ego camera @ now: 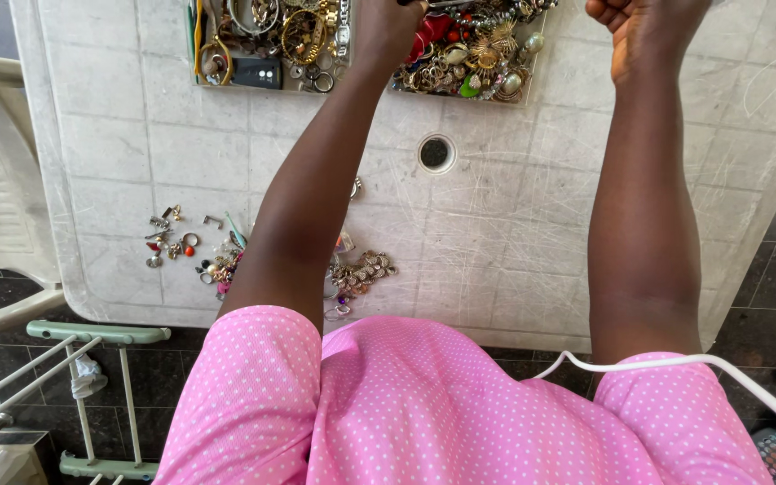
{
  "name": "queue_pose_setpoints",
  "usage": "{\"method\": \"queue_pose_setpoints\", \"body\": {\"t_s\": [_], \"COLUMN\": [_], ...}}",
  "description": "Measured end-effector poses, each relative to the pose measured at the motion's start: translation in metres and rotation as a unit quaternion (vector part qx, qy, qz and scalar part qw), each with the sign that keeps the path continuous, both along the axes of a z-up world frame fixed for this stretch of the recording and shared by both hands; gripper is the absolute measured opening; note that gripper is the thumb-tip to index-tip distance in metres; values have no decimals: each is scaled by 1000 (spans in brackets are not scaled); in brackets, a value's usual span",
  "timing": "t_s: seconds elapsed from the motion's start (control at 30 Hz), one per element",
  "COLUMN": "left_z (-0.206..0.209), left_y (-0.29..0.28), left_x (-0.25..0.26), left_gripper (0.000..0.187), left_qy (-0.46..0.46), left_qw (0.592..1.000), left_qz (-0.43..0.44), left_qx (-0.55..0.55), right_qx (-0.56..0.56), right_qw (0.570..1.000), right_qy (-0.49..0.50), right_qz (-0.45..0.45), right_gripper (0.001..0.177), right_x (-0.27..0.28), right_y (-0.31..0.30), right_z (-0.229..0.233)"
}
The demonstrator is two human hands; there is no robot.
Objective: The person sits at a white table covered with costume jewelry and handles the pieces one at a time. They pick up necklaces, hold them up and untangle the chains, sort through rings, brooches and earrings, and move pieces into separate groups on the table, at one point placing items into a tray at the far edge.
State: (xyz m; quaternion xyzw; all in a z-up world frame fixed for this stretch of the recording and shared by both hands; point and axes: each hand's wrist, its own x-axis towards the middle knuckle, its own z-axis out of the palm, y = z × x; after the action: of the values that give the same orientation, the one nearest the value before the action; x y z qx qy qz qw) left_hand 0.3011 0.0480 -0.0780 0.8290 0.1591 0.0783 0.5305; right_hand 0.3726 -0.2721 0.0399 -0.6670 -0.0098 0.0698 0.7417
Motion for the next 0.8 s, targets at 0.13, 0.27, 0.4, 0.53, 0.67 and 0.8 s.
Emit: {"method": "queue_pose_setpoints", "body": {"t_s": [0.13,0.27,0.4,0.53,0.67,0.8], "left_z": [-24,-38,-36,-25,-8,12], "left_y": [6,4,1,1,-1,-8], "left_x": [15,19,15,2,-6,-17], "left_gripper": [22,19,14,10,16,12], "left_qy": [38,96,3,-35,-26,-42], "left_qw": [994,985,987,989,994,998], "left_qz": [16,25,56,42,39,41], "left_qx": [102,142,149,138,102,39], "right_qx": [-38,-91,-66,-108,-139,-189], "right_qw": [999,995,996,993,990,980], "right_qy": [2,40,51,39,14,-34], "right_qz": [5,-6,2,13,29,54], "right_gripper": [16,9,8,7,5,15], "right_x": [4,7,1,1,2,-2], "right_y": [10,30,46,50,50,51], "right_z": [-12,-22,-29,-37,-47,-56]}}
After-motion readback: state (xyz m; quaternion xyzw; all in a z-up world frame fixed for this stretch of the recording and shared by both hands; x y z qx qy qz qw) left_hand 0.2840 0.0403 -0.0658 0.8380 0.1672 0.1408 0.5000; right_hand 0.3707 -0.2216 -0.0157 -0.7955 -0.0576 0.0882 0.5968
